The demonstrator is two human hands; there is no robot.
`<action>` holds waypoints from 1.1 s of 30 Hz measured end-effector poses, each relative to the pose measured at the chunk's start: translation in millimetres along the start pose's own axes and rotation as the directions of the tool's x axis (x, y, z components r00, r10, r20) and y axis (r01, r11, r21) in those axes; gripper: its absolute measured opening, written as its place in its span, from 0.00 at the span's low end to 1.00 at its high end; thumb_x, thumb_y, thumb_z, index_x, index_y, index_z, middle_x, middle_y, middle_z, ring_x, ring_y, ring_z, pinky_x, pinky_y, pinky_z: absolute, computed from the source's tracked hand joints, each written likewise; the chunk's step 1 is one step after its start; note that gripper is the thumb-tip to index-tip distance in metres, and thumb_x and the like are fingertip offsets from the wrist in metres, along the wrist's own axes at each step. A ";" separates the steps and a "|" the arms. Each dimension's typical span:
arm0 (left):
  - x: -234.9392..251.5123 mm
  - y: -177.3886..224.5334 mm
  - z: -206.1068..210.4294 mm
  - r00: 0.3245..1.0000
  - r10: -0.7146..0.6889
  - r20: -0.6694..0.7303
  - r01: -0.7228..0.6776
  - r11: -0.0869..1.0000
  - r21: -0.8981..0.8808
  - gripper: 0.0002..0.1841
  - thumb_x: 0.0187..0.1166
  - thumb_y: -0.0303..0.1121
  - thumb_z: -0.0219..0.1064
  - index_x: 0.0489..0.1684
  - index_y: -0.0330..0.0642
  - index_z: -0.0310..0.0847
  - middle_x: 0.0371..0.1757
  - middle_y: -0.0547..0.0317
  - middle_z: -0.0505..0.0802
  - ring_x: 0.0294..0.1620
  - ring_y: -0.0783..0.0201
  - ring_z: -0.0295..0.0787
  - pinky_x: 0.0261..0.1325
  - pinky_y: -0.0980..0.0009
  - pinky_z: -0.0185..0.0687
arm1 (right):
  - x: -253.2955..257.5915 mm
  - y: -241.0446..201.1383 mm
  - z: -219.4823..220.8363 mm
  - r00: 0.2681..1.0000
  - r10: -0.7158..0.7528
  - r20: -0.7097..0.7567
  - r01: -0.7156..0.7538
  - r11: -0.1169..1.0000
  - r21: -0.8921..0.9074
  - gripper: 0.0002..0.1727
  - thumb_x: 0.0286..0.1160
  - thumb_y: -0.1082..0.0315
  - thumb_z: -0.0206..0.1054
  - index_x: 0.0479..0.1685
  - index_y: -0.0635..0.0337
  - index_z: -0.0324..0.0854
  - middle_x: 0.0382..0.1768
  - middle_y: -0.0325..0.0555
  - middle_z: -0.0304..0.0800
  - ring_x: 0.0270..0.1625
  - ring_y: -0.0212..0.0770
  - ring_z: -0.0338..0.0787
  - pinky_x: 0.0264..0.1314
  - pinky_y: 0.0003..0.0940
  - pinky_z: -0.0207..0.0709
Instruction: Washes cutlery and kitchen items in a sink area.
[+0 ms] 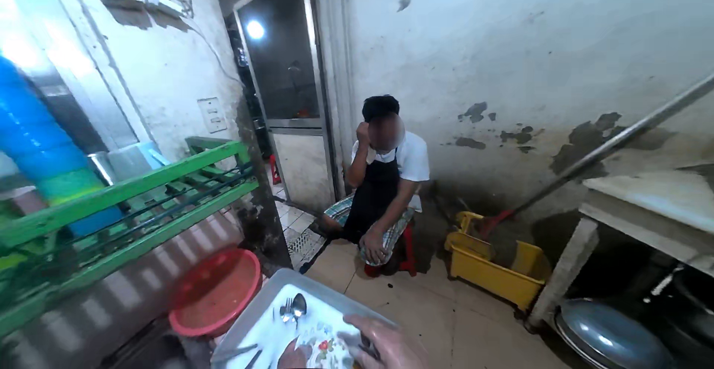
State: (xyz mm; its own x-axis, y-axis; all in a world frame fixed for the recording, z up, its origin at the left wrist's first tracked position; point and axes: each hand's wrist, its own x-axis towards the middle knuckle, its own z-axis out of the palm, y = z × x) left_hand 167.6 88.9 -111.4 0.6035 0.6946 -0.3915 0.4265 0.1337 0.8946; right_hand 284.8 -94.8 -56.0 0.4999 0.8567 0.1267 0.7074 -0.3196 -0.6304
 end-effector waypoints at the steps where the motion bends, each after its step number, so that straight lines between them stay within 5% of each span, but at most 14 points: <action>1: -0.2 -0.4 1.0 1.000 -0.003 0.002 0.003 1.000 0.000 0.21 0.85 0.31 0.62 0.73 0.31 0.78 0.64 0.37 0.88 0.65 0.47 0.85 0.69 0.46 0.78 | 5.1 -20.6 -11.2 0.999 -0.044 -0.026 0.043 0.999 -0.024 0.27 0.86 0.55 0.63 0.82 0.51 0.76 0.58 0.57 0.92 0.57 0.57 0.93 0.63 0.60 0.84; 3: 0.6 -5.5 5.0 1.000 0.000 -0.001 0.000 0.997 -0.075 0.18 0.87 0.31 0.59 0.71 0.32 0.79 0.63 0.39 0.89 0.65 0.48 0.86 0.69 0.48 0.80 | 20.6 -71.8 -39.0 0.978 -0.189 -0.093 0.178 0.977 -0.118 0.26 0.87 0.55 0.61 0.81 0.49 0.77 0.53 0.54 0.94 0.51 0.54 0.95 0.57 0.57 0.86; 6: -3.1 -8.6 1.8 0.998 0.060 -0.016 -0.062 0.987 -0.149 0.15 0.89 0.26 0.56 0.67 0.29 0.77 0.61 0.41 0.88 0.62 0.54 0.84 0.67 0.57 0.80 | 60.1 -134.1 -54.5 0.844 -0.476 -0.245 0.402 0.866 -0.298 0.22 0.84 0.55 0.63 0.75 0.44 0.81 0.37 0.42 0.94 0.36 0.45 0.94 0.37 0.48 0.88; 9: -16.1 -8.0 -6.0 0.991 0.135 0.013 -0.134 0.991 -0.019 0.16 0.88 0.24 0.55 0.68 0.22 0.72 0.61 0.39 0.86 0.58 0.60 0.84 0.62 0.66 0.82 | 82.3 -187.2 -60.7 0.839 -0.517 -0.171 0.459 0.840 -0.289 0.22 0.85 0.58 0.63 0.77 0.41 0.78 0.38 0.42 0.94 0.39 0.46 0.94 0.37 0.51 0.87; 12: -16.6 -6.4 -7.4 1.000 -0.002 -0.027 0.000 0.999 -0.050 0.15 0.89 0.24 0.54 0.67 0.24 0.73 0.62 0.40 0.85 0.59 0.57 0.82 0.65 0.61 0.78 | 90.1 -209.4 -60.4 0.863 -0.502 -0.056 0.479 0.848 -0.226 0.23 0.88 0.60 0.60 0.81 0.43 0.74 0.43 0.48 0.93 0.45 0.51 0.94 0.43 0.53 0.86; 18: -2.4 -12.1 1.0 0.997 -0.052 -0.060 0.048 0.997 -0.065 0.16 0.87 0.29 0.60 0.65 0.29 0.79 0.61 0.38 0.88 0.62 0.48 0.84 0.65 0.49 0.80 | 76.0 -166.9 -70.5 0.855 -0.470 -0.222 0.410 0.872 -0.269 0.21 0.85 0.60 0.63 0.76 0.44 0.79 0.42 0.44 0.95 0.40 0.46 0.95 0.41 0.51 0.88; 21: -5.5 -8.9 3.6 0.994 -0.100 -0.054 0.090 0.984 -0.151 0.21 0.87 0.30 0.61 0.75 0.31 0.75 0.63 0.35 0.87 0.63 0.45 0.85 0.65 0.46 0.80 | 60.9 -126.4 -89.8 0.855 -0.387 -0.346 0.270 0.900 -0.341 0.22 0.82 0.59 0.66 0.74 0.43 0.81 0.37 0.42 0.94 0.32 0.45 0.93 0.34 0.50 0.87; 26: -1.5 -5.4 5.8 0.992 -0.124 -0.040 0.114 0.977 -0.183 0.19 0.87 0.30 0.61 0.73 0.34 0.76 0.61 0.38 0.88 0.60 0.47 0.87 0.61 0.47 0.83 | 25.5 -60.5 -117.1 0.870 -0.175 -0.462 0.000 0.935 -0.354 0.23 0.81 0.59 0.69 0.76 0.44 0.81 0.33 0.42 0.94 0.30 0.45 0.92 0.35 0.53 0.87; 28: -2.8 -1.2 7.8 0.991 -0.131 -0.010 0.127 0.972 -0.196 0.22 0.88 0.31 0.60 0.79 0.37 0.72 0.65 0.38 0.87 0.64 0.47 0.86 0.64 0.47 0.83 | 13.9 -42.7 -109.2 0.914 -0.086 -0.397 -0.053 0.943 -0.327 0.21 0.82 0.58 0.68 0.73 0.44 0.83 0.39 0.43 0.95 0.34 0.46 0.94 0.40 0.54 0.89; 30: -2.9 -0.6 7.5 0.992 -0.119 0.033 0.123 0.971 -0.205 0.23 0.90 0.33 0.58 0.83 0.39 0.69 0.67 0.40 0.87 0.66 0.49 0.86 0.66 0.48 0.83 | 6.1 -37.1 -87.3 0.988 0.095 -0.120 -0.124 0.957 -0.261 0.21 0.86 0.56 0.64 0.74 0.46 0.82 0.48 0.50 0.94 0.47 0.52 0.94 0.56 0.57 0.86; 33: -5.7 0.6 5.2 0.995 -0.088 0.047 0.098 0.954 -0.285 0.22 0.92 0.37 0.56 0.81 0.40 0.70 0.63 0.42 0.90 0.61 0.52 0.90 0.62 0.51 0.87 | 7.1 -21.6 -27.8 0.914 0.235 0.332 -0.164 0.959 -0.230 0.35 0.82 0.47 0.67 0.85 0.53 0.72 0.69 0.60 0.86 0.71 0.63 0.85 0.73 0.66 0.75</action>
State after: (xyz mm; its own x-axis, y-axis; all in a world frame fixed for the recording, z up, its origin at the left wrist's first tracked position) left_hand 167.9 81.3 -109.7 0.5943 0.6463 -0.4786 0.2739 0.3969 0.8760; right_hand 287.0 -93.0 -20.1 0.4576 0.8417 -0.2866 0.7119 -0.5399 -0.4491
